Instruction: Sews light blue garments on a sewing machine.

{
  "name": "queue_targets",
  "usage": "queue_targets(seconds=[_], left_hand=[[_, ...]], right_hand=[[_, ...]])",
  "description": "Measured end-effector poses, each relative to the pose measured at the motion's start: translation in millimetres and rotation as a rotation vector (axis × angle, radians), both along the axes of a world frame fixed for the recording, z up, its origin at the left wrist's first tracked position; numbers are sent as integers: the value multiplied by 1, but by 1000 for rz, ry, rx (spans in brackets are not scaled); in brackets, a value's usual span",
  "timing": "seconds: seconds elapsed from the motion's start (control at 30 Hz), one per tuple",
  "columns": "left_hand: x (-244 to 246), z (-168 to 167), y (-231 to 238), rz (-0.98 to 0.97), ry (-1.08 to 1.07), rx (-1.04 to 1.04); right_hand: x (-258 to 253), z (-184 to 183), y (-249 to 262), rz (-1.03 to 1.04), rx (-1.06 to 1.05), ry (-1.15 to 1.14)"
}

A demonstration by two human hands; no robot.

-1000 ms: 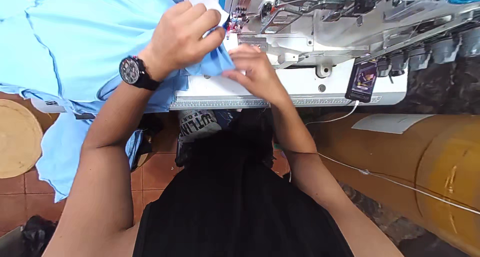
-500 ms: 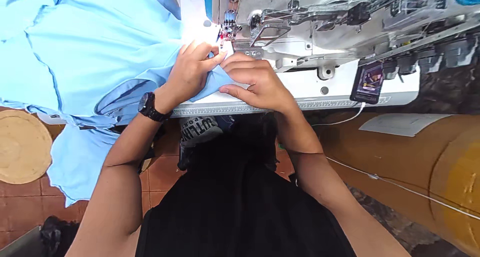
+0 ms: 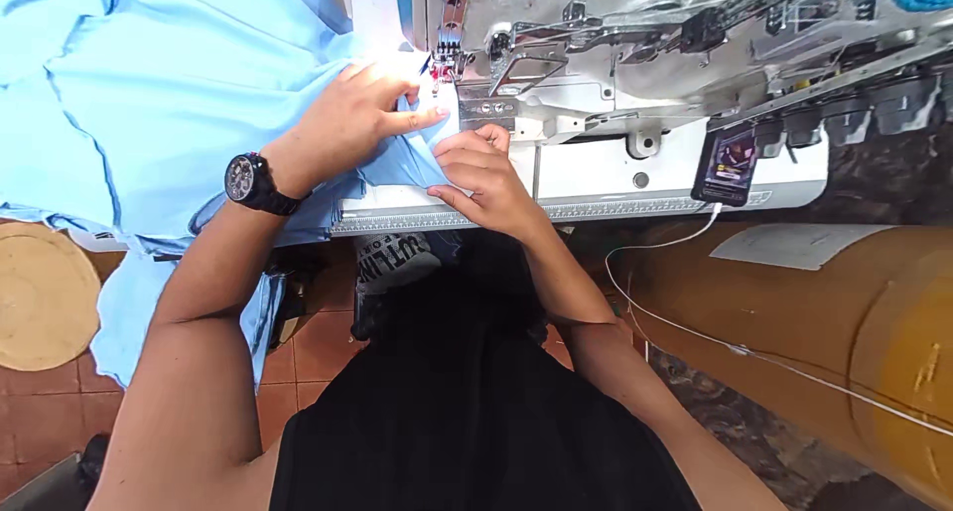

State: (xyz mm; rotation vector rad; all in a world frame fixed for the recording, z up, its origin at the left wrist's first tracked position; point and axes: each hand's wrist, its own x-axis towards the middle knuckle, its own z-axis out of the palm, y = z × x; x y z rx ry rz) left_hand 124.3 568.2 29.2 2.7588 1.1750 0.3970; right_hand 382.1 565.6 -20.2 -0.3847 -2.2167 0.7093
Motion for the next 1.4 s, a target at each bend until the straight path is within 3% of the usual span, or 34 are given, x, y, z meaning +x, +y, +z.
queue_targets(seconds=[0.17, 0.4, 1.07, 1.4], left_hand=[[2, 12, -1, -92, -102, -32], [14, 40, 17, -277, 121, -35], [17, 60, 18, -249, 267, 4], [15, 67, 13, -275, 228, 8]], right_hand=[[-2, -7, -1, 11, -2, 27], [-3, -4, -1, 13, -25, 26], [-6, -5, 0, 23, -45, 36], [-5, -2, 0, 24, -53, 16]])
